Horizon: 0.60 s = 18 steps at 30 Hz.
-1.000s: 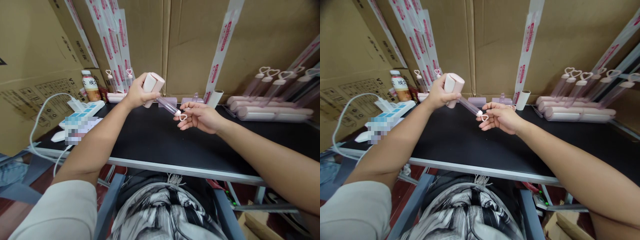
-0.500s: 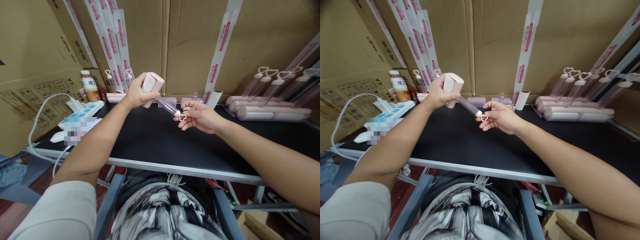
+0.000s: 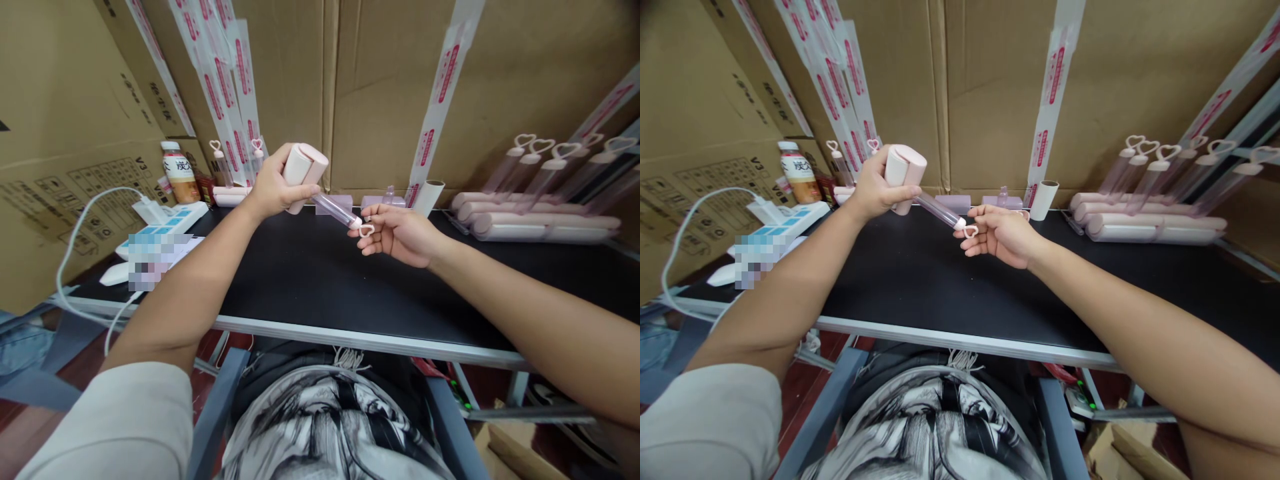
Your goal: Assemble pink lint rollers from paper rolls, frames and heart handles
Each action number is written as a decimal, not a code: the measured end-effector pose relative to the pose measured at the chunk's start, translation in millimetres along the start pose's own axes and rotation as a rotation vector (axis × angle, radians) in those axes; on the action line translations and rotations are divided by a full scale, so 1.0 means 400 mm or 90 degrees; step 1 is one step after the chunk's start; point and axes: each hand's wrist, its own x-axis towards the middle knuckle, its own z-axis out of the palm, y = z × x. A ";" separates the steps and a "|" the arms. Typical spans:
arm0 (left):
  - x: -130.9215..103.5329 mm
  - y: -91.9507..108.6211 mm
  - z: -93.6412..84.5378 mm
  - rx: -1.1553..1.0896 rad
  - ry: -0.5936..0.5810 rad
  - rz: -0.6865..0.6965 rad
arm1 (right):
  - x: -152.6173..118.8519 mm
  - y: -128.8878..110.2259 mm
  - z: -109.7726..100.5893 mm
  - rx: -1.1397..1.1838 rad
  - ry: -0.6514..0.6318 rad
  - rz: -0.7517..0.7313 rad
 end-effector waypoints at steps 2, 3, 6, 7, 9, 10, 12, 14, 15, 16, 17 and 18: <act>0.001 -0.003 0.000 0.002 0.003 0.001 | 0.001 -0.003 -0.003 0.005 -0.008 -0.002; 0.001 -0.005 0.000 0.003 0.004 0.001 | 0.001 -0.005 -0.004 0.004 -0.011 -0.003; 0.001 -0.008 0.001 0.003 0.004 0.002 | -0.001 -0.006 -0.004 -0.004 -0.009 -0.004; 0.001 -0.009 0.001 0.004 0.002 0.004 | -0.001 -0.006 -0.003 -0.006 -0.008 -0.004; 0.000 -0.010 0.001 0.006 -0.002 0.008 | -0.002 -0.006 -0.001 -0.009 -0.006 -0.004; 0.000 -0.010 0.001 0.007 -0.002 0.009 | -0.003 -0.006 0.001 -0.010 -0.003 -0.004; 0.000 -0.009 0.001 0.009 0.000 0.008 | -0.004 -0.007 0.004 -0.011 0.005 -0.005; 0.000 -0.006 0.001 0.009 0.000 0.007 | -0.006 -0.009 0.008 -0.014 0.020 -0.003; -0.001 -0.004 0.001 0.008 -0.002 0.008 | -0.007 -0.010 0.010 -0.018 0.027 0.000; -0.001 -0.001 0.002 0.007 -0.006 0.009 | -0.007 -0.011 0.011 -0.023 0.031 0.007; -0.002 0.002 0.003 0.005 -0.010 0.009 | -0.008 -0.012 0.011 -0.030 0.031 0.016; -0.003 0.005 0.004 0.003 -0.016 0.009 | -0.010 -0.012 0.012 -0.038 0.026 0.027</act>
